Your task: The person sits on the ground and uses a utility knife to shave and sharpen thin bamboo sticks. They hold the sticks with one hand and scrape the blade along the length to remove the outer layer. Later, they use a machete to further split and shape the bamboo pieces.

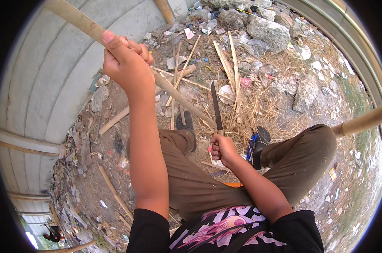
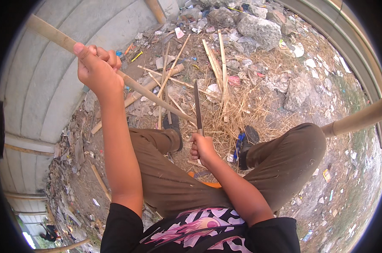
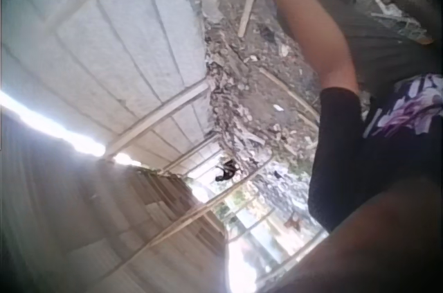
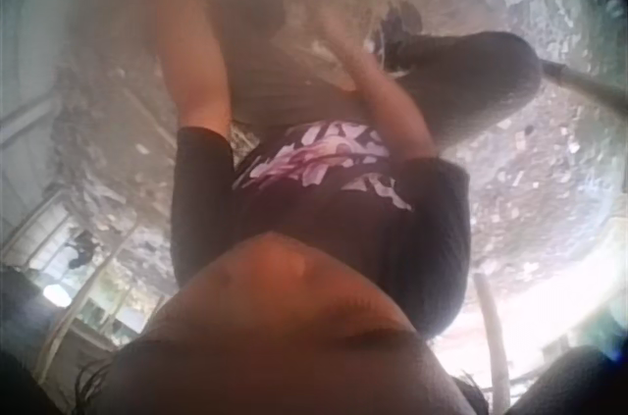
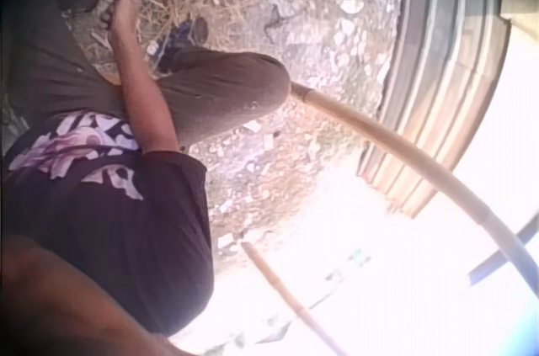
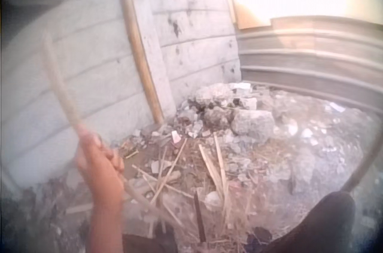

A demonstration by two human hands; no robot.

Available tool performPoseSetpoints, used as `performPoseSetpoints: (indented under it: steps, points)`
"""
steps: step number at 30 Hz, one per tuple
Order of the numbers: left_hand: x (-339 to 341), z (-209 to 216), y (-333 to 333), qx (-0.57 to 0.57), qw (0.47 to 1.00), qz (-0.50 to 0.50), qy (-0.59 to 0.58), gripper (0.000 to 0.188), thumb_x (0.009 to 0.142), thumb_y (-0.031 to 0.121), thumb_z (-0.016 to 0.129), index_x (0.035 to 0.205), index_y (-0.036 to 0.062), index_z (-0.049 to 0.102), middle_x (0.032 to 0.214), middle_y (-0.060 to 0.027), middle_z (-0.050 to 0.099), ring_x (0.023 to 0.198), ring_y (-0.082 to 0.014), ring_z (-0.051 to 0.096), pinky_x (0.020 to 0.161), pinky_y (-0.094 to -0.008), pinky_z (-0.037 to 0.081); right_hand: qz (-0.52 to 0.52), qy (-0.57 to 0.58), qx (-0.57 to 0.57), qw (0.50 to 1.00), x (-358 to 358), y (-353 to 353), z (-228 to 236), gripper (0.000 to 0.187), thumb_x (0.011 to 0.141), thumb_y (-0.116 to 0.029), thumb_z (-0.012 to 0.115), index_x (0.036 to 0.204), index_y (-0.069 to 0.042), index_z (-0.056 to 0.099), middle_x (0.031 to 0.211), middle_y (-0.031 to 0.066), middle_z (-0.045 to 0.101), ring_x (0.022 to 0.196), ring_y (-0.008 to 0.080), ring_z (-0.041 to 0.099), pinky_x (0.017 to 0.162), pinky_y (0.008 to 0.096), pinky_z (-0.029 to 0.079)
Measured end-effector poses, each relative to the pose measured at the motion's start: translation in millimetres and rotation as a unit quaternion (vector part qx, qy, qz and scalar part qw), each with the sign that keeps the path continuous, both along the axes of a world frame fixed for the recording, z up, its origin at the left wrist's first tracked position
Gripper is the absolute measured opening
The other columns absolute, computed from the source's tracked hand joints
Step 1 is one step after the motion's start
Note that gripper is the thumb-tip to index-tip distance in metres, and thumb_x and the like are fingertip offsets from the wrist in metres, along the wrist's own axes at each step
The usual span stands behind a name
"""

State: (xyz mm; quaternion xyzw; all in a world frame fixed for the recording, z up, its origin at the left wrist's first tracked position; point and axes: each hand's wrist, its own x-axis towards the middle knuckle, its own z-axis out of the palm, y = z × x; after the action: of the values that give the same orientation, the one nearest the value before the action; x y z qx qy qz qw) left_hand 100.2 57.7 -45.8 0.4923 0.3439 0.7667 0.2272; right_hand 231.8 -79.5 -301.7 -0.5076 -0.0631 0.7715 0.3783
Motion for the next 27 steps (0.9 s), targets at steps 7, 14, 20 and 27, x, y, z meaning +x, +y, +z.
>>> performPoseSetpoints:
  steps: [7, 14, 20, 27]
  points:
    - [13.0, -2.4, -4.4, 0.017, 1.000, 0.012, 0.002, 0.056, 0.103, 0.057, 0.047, 0.074, 0.0111, 0.034, 0.056, 0.0041, 0.023, 0.044, -0.0080, 0.023, 0.043, -0.0277, 0.020, -0.124, -0.138, 0.285, 0.941, 19.0, 4.6, 38.4, 0.024, 0.091, -0.007, 0.060, 0.070, -0.007, 0.047, 0.054, -0.0006, 0.042, 0.045, 0.0098, 0.041, 0.044, 0.0282, 0.033]
    - [23.1, 0.5, -0.1, 0.005, 1.000, 0.007, 0.002, 0.056, 0.102, 0.058, 0.048, 0.074, 0.0108, 0.035, 0.056, 0.0039, 0.024, 0.044, -0.0082, 0.023, 0.043, -0.0279, 0.020, -0.011, -0.131, 0.084, 0.988, 8.5, -24.8, -19.8, 0.025, 0.090, -0.010, 0.058, 0.068, -0.006, 0.046, 0.054, -0.0002, 0.042, 0.044, 0.0104, 0.040, 0.043, 0.0295, 0.031]
    - [-0.2, -3.6, 1.3, 0.009, 1.000, 0.022, -0.006, 0.057, 0.102, 0.059, 0.048, 0.075, 0.0108, 0.035, 0.056, 0.0040, 0.024, 0.045, -0.0083, 0.022, 0.043, -0.0279, 0.020, -0.104, -0.166, 0.200, 0.960, 25.8, -4.6, 35.3, 0.027, 0.089, -0.008, 0.059, 0.067, -0.006, 0.044, 0.053, 0.0004, 0.042, 0.040, 0.0111, 0.038, 0.039, 0.0295, 0.028]
    - [16.9, 1.5, 6.1, 0.016, 1.000, 0.010, 0.004, 0.057, 0.102, 0.059, 0.049, 0.075, 0.0105, 0.035, 0.056, 0.0037, 0.023, 0.045, -0.0081, 0.022, 0.043, -0.0280, 0.019, -0.102, -0.169, 0.257, 0.946, 5.2, -36.4, -1.5, 0.026, 0.090, -0.010, 0.060, 0.067, -0.006, 0.049, 0.056, 0.0009, 0.047, 0.051, 0.0116, 0.043, 0.049, 0.0301, 0.036]
